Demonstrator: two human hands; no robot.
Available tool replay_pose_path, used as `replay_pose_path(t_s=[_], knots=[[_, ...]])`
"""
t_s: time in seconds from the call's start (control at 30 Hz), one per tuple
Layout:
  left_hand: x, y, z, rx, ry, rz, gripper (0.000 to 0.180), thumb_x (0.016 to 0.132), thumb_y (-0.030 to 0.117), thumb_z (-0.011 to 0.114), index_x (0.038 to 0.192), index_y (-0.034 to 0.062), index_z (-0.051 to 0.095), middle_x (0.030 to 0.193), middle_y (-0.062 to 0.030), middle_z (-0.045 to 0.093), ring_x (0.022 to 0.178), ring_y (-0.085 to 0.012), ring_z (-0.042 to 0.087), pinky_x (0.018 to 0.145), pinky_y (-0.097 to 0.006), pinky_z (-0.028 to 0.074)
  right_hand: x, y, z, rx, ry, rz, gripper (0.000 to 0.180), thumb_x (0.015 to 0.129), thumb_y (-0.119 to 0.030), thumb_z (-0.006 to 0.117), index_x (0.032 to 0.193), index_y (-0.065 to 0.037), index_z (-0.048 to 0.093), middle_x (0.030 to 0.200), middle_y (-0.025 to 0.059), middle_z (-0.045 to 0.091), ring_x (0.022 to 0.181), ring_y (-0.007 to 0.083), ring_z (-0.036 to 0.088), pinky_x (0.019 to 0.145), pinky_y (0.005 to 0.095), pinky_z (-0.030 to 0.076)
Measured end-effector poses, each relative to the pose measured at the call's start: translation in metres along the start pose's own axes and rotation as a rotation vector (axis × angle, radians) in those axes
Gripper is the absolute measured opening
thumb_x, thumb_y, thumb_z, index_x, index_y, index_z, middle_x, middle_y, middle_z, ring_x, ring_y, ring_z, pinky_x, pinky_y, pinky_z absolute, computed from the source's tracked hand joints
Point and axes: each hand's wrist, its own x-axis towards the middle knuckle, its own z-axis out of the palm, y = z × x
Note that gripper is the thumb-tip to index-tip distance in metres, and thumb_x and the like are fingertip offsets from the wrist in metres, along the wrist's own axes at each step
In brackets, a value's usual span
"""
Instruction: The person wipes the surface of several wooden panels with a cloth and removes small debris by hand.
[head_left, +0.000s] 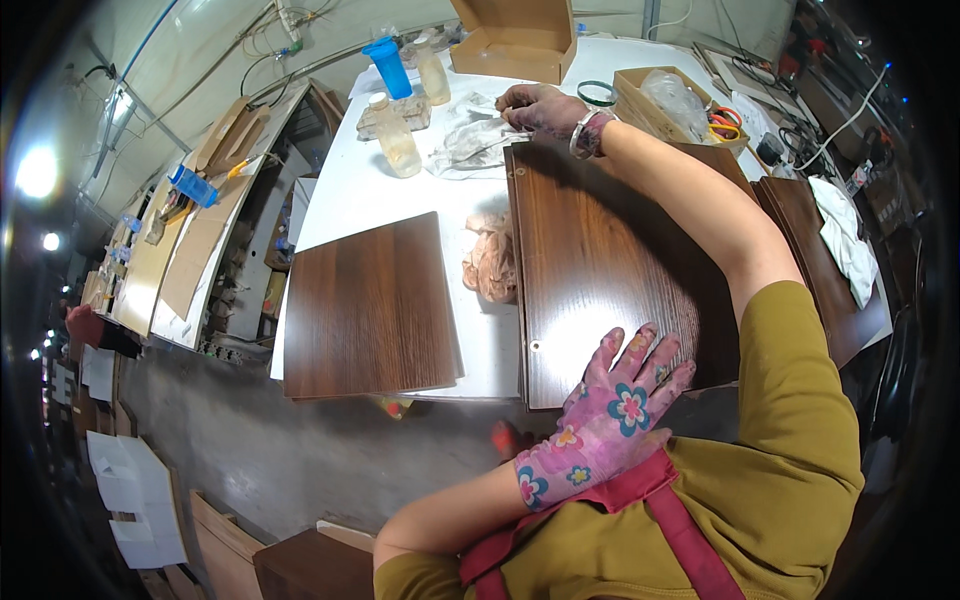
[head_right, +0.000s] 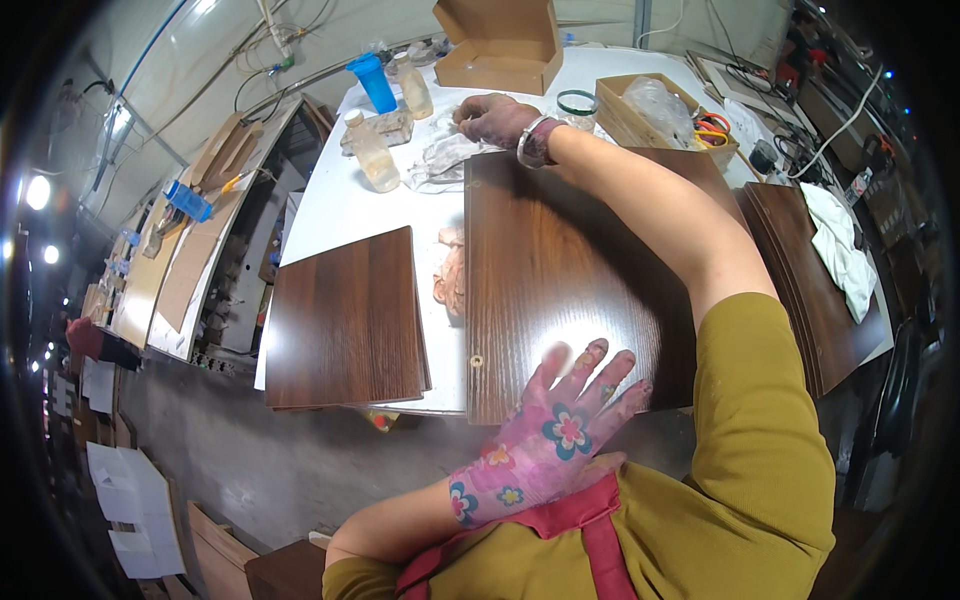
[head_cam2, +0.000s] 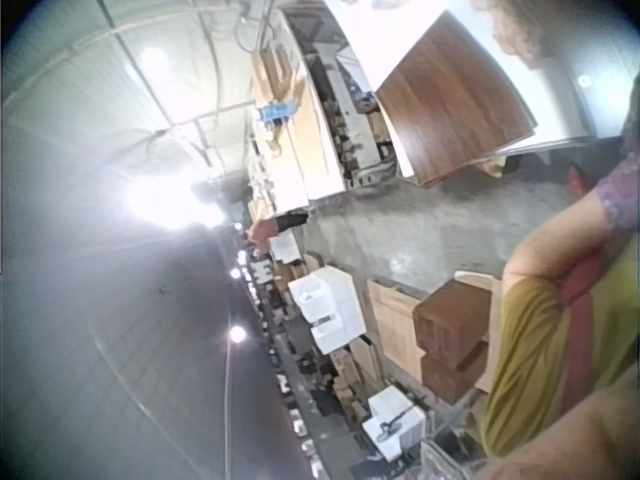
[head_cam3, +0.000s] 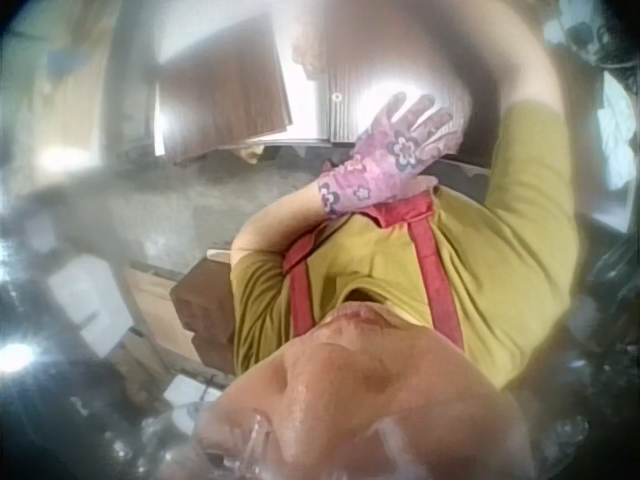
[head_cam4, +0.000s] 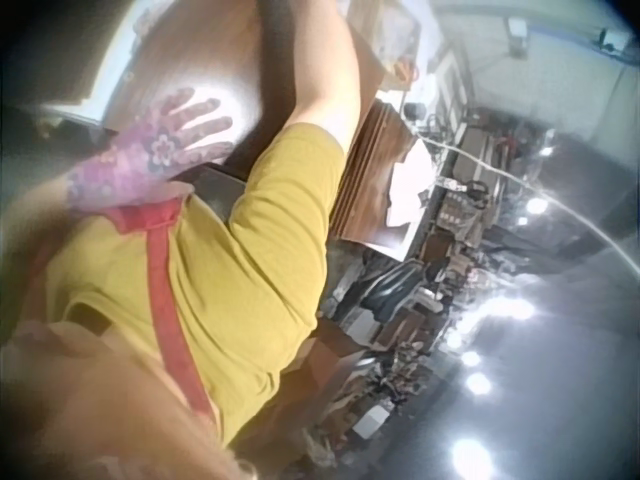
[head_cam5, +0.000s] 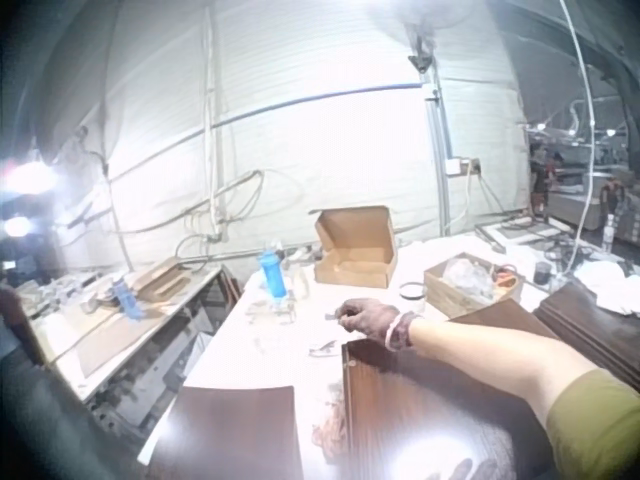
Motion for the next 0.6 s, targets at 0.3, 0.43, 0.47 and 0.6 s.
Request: replay_pose_path(t_s=[0.3,0.43,0.47,0.6], knots=[[-0.001,-0.001,0.004,-0.002,-0.036,-0.023,0.074,0.086,0.049,0.059,0.147,0.0118,0.036,0.152,-0.0136,0.035,0.142,-0.0335,0.029,0.116,-0.054,0.014,-0.02,-0.016,0.026,-0.29,0.052,-0.047,0.012,0.087,-0.01,0.066,0.096,-0.005,0.06,0.089,0.0019,0.061,0.083,0.0122,0.056,0.078,0.0268,0.047],[0.001,-0.001,0.002,0.006,-0.056,-0.019,0.075,0.086,0.048,0.06,0.147,0.0121,0.035,0.152,-0.0135,0.035,0.142,-0.0333,0.029,0.116,-0.054,0.014,-0.027,-0.025,0.032,-0.43,0.088,-0.062,0.015,0.087,-0.015,0.068,0.096,-0.007,0.061,0.093,0.006,0.061,0.087,0.0175,0.058,0.081,0.0313,0.047],[0.001,-0.001,0.001,0.015,-0.062,-0.016,0.075,0.086,0.048,0.06,0.147,0.0121,0.036,0.152,-0.0135,0.035,0.142,-0.0334,0.029,0.116,-0.054,0.014,-0.026,-0.027,0.03,-0.427,0.1,-0.062,0.015,0.087,-0.015,0.068,0.096,-0.007,0.061,0.093,0.0059,0.061,0.087,0.0175,0.058,0.081,0.0314,0.048],[-0.001,-0.002,0.007,0.005,-0.015,-0.005,0.074,0.086,0.048,0.06,0.146,0.012,0.037,0.152,-0.0137,0.035,0.142,-0.0335,0.029,0.115,-0.054,0.014,-0.025,-0.02,0.025,-0.429,0.096,-0.09,0.015,0.087,-0.015,0.069,0.096,-0.006,0.062,0.09,0.0062,0.061,0.086,0.017,0.059,0.079,0.0317,0.049]])
